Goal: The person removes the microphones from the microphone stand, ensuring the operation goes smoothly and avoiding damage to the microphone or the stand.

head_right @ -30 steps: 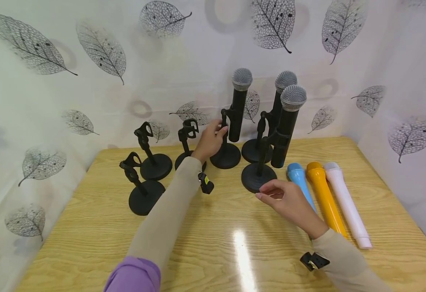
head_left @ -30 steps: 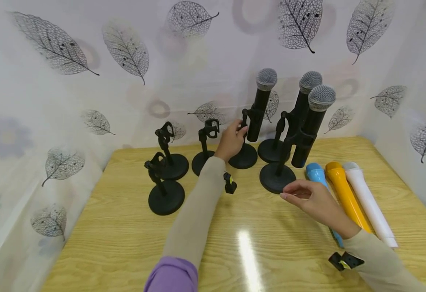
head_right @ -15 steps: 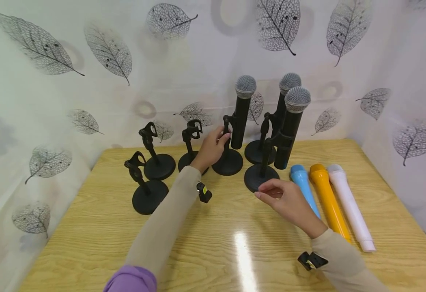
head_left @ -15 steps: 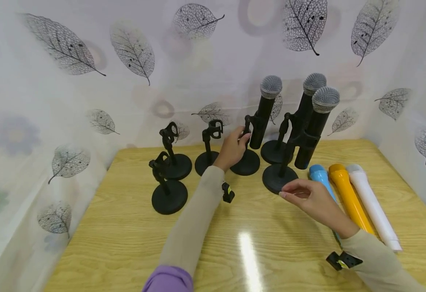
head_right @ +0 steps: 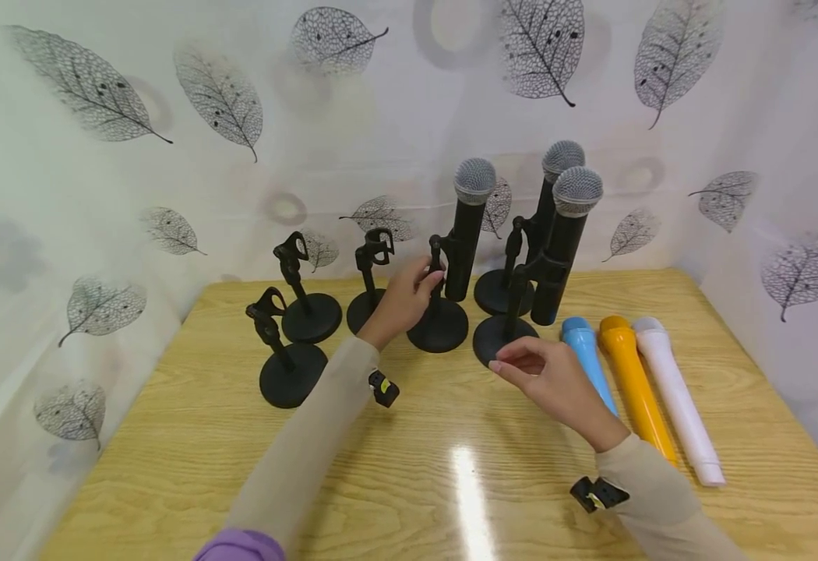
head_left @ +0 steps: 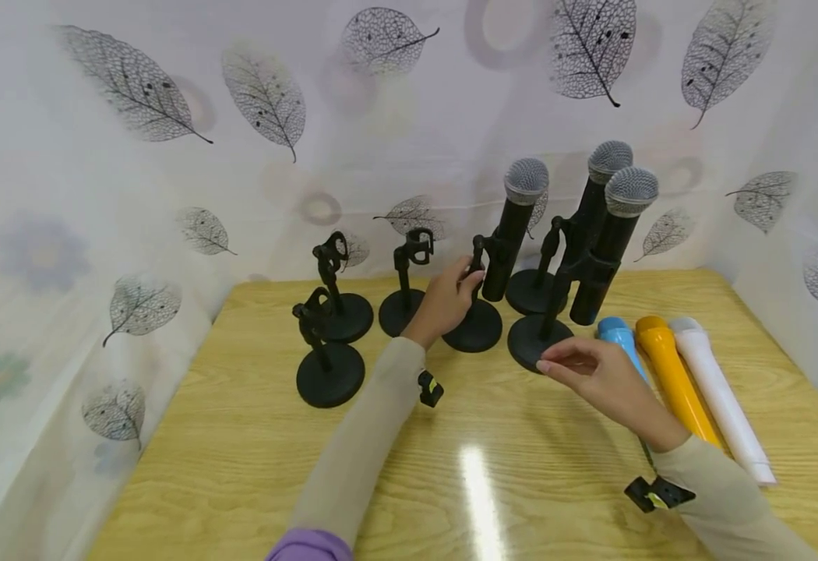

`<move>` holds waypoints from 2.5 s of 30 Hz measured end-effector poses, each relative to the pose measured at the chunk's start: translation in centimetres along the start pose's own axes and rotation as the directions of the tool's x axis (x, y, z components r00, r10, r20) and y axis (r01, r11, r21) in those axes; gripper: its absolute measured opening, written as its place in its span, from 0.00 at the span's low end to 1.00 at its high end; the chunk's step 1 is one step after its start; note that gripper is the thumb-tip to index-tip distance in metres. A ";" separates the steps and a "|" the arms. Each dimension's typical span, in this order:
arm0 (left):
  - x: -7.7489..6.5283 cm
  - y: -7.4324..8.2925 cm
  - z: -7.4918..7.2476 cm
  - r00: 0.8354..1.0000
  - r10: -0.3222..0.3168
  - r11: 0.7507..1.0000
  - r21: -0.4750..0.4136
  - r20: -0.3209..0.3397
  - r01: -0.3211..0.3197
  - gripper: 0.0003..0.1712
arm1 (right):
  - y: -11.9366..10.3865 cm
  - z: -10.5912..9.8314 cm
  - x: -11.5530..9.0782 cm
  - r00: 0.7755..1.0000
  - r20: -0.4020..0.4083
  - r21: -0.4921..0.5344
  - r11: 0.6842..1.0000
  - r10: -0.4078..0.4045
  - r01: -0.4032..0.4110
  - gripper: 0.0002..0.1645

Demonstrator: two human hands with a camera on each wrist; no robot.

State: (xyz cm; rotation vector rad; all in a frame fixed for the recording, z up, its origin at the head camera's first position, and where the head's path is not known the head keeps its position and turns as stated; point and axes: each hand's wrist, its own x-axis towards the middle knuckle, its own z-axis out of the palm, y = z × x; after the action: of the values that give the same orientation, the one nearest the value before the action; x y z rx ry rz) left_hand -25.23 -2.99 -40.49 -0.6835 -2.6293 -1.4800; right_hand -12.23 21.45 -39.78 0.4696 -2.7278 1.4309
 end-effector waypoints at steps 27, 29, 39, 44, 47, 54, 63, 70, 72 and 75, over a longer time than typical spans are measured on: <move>-5.8 1.4 -0.6 0.997 0.061 0.992 0.106 0.047 -0.066 0.12 | -0.5 -0.9 0.3 1.000 -0.026 0.016 1.000 0.008 -0.008 0.16; -6.2 1.5 -0.6 0.997 0.067 0.991 0.110 0.042 -0.071 0.12 | -0.5 -1.0 0.3 0.999 -0.033 0.017 1.000 0.000 0.001 0.16; -8.1 1.9 -0.4 0.991 0.130 0.984 0.118 0.036 -0.133 0.11 | -1.2 -1.6 0.5 0.994 -0.092 0.031 0.997 -0.063 0.066 0.12; -9.0 2.3 -0.4 0.990 0.134 0.984 0.114 0.040 -0.138 0.11 | -2.2 -1.7 0.8 0.991 -0.110 0.062 0.994 -0.078 0.086 0.16; -9.4 2.6 -0.4 0.991 0.127 0.985 0.115 0.032 -0.129 0.11 | -3.0 -1.7 1.1 0.988 -0.123 0.095 0.990 -0.089 0.101 0.19; -10.2 2.9 -0.4 0.991 0.136 0.983 0.124 0.016 -0.137 0.11 | -4.9 -1.3 1.7 0.981 -0.133 0.135 0.978 -0.143 0.160 0.25; -10.9 3.3 -0.2 0.984 0.177 0.976 0.126 0.009 -0.176 0.09 | -6.7 -0.8 2.6 0.971 -0.147 0.177 0.961 -0.188 0.213 0.26; -11.2 3.6 -0.2 0.983 0.182 0.976 0.119 0.011 -0.182 0.10 | -7.2 -0.5 2.9 0.961 -0.167 0.175 0.953 -0.220 0.248 0.17; -11.2 3.6 -0.2 0.983 0.182 0.975 0.126 0.014 -0.182 0.09 | -7.2 -0.5 2.9 0.960 -0.172 0.182 0.950 -0.223 0.253 0.18; -11.4 3.6 -0.1 0.983 0.182 0.974 0.136 0.019 -0.182 0.09 | -7.2 -0.4 2.9 0.957 -0.174 0.191 0.945 -0.233 0.264 0.18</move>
State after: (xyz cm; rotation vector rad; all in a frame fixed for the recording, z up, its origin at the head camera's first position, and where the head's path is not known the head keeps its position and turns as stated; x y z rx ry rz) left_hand -13.54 -5.50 -40.38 -0.8885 -2.5624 -1.2375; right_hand -13.06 17.19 -33.33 0.6600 -2.3143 1.6201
